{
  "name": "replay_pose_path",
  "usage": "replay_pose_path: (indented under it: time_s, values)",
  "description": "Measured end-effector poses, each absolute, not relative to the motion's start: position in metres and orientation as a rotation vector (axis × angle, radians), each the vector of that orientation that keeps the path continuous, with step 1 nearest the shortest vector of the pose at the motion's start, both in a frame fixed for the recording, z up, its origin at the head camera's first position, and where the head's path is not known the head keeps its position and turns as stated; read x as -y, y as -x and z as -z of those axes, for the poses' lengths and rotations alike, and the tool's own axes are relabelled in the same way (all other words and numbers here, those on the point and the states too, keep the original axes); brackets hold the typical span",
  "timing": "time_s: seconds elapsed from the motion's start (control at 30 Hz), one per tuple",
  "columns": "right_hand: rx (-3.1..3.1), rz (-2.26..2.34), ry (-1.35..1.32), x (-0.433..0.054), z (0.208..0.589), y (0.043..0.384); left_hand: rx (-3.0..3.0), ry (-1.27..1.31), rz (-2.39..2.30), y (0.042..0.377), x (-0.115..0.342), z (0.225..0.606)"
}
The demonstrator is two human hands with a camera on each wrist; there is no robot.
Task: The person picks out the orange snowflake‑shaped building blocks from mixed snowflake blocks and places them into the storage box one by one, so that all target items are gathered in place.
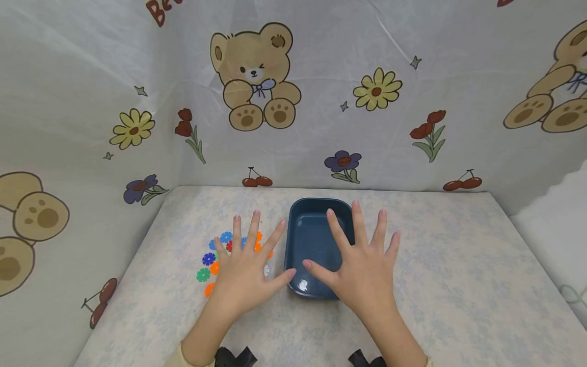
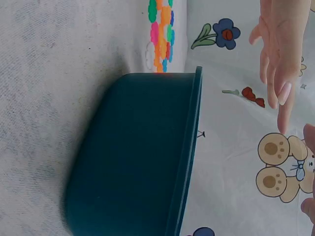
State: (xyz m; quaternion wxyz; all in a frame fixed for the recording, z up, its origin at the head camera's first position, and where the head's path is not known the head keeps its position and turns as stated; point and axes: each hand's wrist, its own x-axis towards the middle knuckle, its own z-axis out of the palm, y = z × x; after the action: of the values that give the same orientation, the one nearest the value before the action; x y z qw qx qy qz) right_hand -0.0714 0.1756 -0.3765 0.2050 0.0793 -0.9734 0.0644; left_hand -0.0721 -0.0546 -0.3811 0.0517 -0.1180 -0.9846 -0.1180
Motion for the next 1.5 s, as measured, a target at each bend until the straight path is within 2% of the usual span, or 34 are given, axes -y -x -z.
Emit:
replay_pose_path:
  time_s: [0.33, 0.63, 1.0, 1.2, 1.5]
  values:
    - [2.750, -0.266, -0.223, -0.179, 0.388, 0.071, 3.025, 0.301, 0.325, 0.071, 0.069, 0.396]
    - [2.840, -0.430, -0.170, -0.197, 0.409, 0.068, 3.039, 0.220, 0.332, 0.065, 0.113, 0.413]
    - [2.994, -1.032, -0.093, -0.215, 0.447, 0.063, 3.038, 0.023, 0.362, 0.058, 0.173, 0.442]
    - [2.932, -1.375, -0.126, -0.219, 0.467, 0.061, 3.080, -0.035, 0.487, 0.056, 0.184, 0.451]
    - [2.761, -1.533, -0.121, -0.215, 0.487, 0.057, 3.175, -0.047, 0.610, 0.050, 0.191, 0.459]
